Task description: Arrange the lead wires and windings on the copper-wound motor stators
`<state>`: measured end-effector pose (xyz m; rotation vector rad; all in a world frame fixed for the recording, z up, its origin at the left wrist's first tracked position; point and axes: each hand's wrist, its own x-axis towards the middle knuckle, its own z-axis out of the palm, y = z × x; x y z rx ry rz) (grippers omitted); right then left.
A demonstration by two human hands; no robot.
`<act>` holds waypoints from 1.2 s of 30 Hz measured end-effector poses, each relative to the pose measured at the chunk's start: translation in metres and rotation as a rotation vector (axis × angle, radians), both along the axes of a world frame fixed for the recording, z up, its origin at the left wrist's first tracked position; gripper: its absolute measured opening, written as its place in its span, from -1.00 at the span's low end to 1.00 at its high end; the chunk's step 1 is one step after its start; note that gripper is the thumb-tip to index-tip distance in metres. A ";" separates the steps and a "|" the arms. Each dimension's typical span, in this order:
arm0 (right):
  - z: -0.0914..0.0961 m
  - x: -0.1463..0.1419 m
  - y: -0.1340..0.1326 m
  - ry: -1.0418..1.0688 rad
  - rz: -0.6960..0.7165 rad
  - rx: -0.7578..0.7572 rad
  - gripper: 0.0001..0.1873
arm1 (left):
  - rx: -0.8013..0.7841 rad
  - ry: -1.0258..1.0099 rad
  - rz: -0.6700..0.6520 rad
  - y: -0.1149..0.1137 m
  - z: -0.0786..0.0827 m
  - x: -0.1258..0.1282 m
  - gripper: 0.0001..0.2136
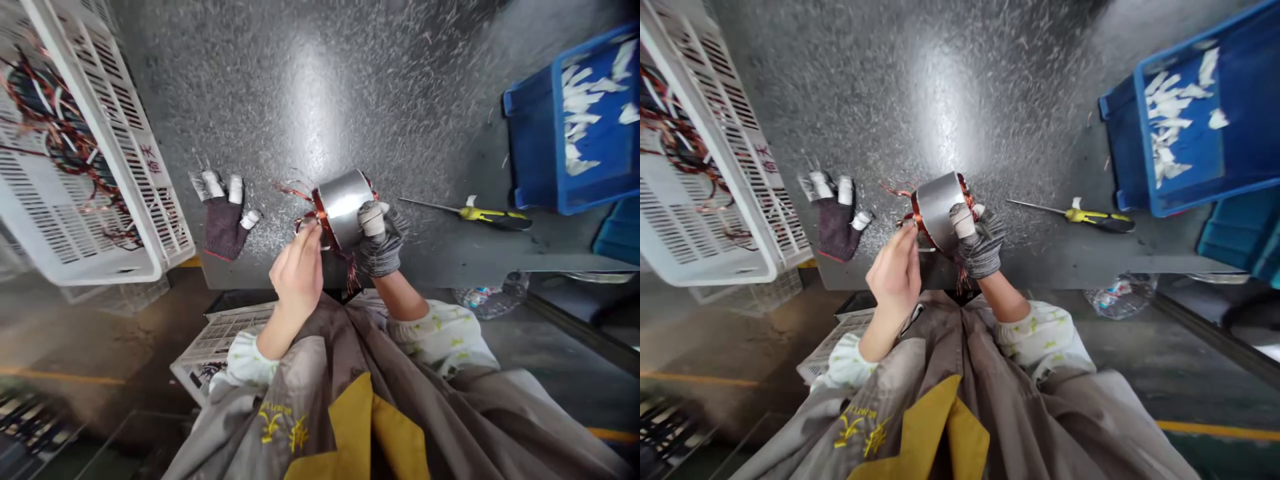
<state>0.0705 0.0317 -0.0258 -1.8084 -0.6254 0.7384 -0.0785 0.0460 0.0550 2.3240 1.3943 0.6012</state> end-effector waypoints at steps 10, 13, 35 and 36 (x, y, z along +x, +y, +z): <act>-0.005 -0.004 -0.001 -0.115 -0.125 0.048 -0.47 | -0.138 0.055 0.143 -0.010 -0.022 0.001 -0.63; -0.008 -0.006 -0.002 -0.121 -0.181 0.043 -0.41 | -0.252 0.153 0.172 -0.006 -0.027 0.008 -0.60; -0.015 -0.011 -0.011 -0.060 -0.043 0.049 -0.46 | -0.292 -0.014 0.030 0.053 0.014 -0.027 -0.72; -0.016 -0.011 -0.011 -0.076 -0.020 0.059 -0.47 | -0.386 -0.039 0.009 0.058 0.008 -0.025 -0.70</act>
